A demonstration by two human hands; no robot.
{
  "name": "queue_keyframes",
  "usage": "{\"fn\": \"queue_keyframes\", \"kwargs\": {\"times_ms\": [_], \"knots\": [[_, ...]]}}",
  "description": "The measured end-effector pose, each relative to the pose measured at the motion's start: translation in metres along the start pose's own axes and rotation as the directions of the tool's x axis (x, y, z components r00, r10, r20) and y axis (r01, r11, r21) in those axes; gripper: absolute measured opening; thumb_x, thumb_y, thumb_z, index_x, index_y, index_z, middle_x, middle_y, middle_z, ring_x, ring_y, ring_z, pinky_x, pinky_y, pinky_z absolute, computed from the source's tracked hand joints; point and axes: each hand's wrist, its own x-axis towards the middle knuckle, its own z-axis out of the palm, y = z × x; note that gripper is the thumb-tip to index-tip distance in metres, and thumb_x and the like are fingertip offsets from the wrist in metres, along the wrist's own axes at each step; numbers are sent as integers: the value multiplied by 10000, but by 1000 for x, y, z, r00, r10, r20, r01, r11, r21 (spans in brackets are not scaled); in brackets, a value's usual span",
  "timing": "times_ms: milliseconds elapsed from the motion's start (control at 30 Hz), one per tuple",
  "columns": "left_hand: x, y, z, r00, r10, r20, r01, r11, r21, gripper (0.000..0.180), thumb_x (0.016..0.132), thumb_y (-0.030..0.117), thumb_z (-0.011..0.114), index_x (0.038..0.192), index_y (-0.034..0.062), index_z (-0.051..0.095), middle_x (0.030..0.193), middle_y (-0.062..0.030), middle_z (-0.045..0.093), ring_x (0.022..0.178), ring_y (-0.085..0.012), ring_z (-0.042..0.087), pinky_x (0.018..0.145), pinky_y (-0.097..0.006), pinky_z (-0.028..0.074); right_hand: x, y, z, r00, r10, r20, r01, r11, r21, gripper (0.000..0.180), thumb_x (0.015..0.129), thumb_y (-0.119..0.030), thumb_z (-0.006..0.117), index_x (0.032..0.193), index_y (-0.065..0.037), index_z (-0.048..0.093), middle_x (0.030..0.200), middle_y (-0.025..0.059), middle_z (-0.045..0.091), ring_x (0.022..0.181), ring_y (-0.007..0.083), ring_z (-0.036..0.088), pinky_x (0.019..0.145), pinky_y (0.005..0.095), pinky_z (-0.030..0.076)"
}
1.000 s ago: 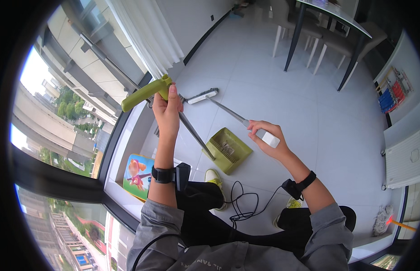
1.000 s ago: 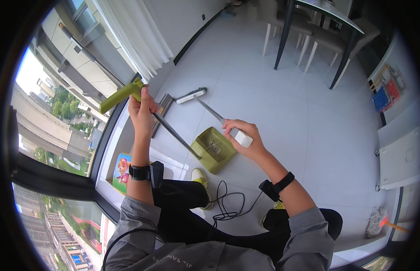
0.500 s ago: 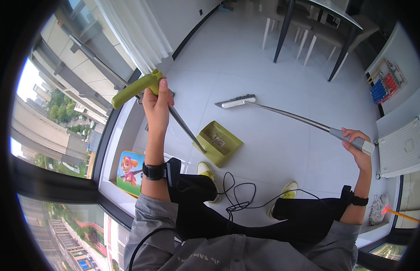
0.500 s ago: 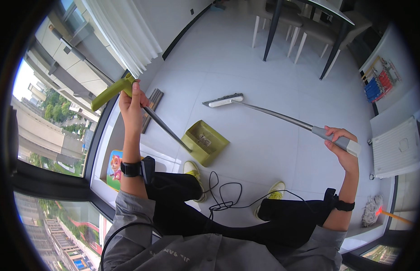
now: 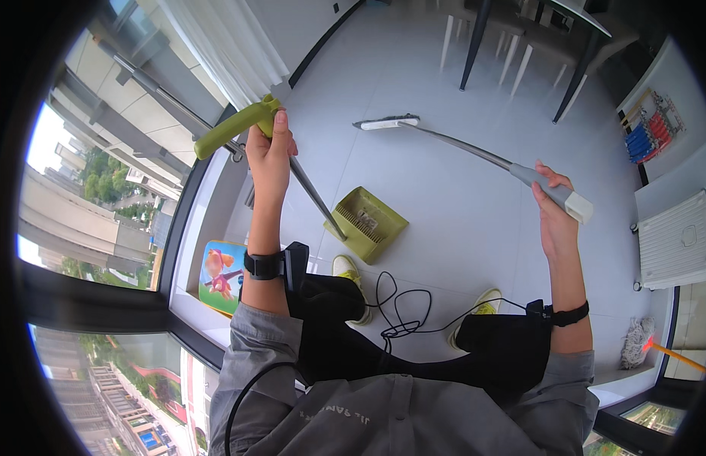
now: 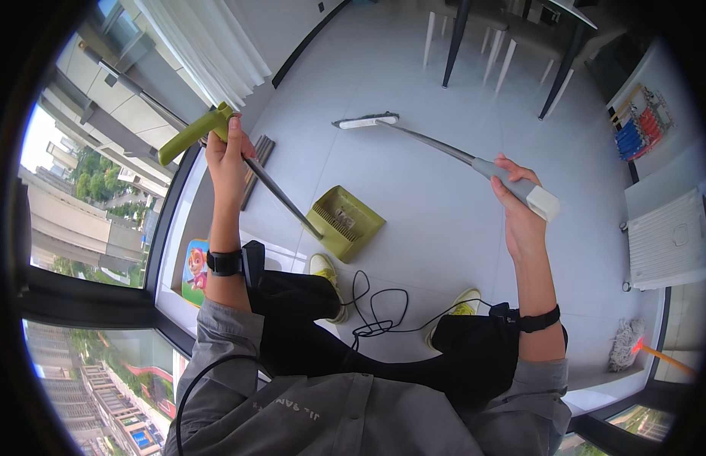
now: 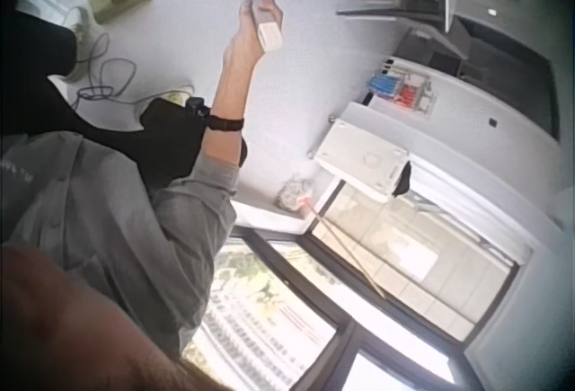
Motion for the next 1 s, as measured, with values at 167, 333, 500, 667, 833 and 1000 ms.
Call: {"fn": "queue_keyframes", "kwargs": {"times_ms": [167,333,500,667,833,1000], "knots": [[-1,1,-5,1000,-24,4,24,998,-61,276,969,269,540,1022,-2,543,606,17,430,515,-67,401,506,-233,381,-2,53,22,987,115,113,-116,993,-2,130,864,-13,625,893,-108,542,1201,93,583,1277,239,430,1081,376,291],[0,0,-4,1000,-1,-6,1,999,-43,281,962,283,553,996,4,538,600,18,424,518,-67,408,514,-235,401,-14,73,35,932,311,-187,-312,950,24,123,901,-139,621,1011,-99,582,1234,99,580,1242,198,457,1089,375,291],[1,-4,-2,1000,-9,-9,9,999,-38,275,957,285,561,983,13,537,594,21,422,511,-66,407,509,-243,407,-39,81,47,947,280,-156,-295,952,-81,189,846,-191,700,970,-51,670,1062,38,661,1038,108,540,927,264,401],[-3,1,-5,999,-43,-11,42,999,-23,296,973,298,531,1023,7,548,595,22,385,524,-78,367,532,-241,372,-43,59,52,966,255,38,-234,929,-287,143,832,-97,682,964,-45,671,1065,70,668,991,112,567,879,253,434],[-4,3,-6,999,-47,-6,47,998,-51,307,975,295,528,1024,-8,551,590,20,380,522,-82,361,524,-247,361,-3,27,3,957,139,255,-96,980,-174,156,810,-13,663,958,-53,635,1080,98,674,976,147,585,852,270,463],[-4,2,0,999,-39,-7,38,999,-33,304,979,291,521,1031,-7,550,587,18,378,520,-85,361,522,-250,363,3,0,-32,965,139,221,-57,938,-343,157,792,-6,660,929,-63,609,1118,108,665,979,166,586,870,277,459]]}}
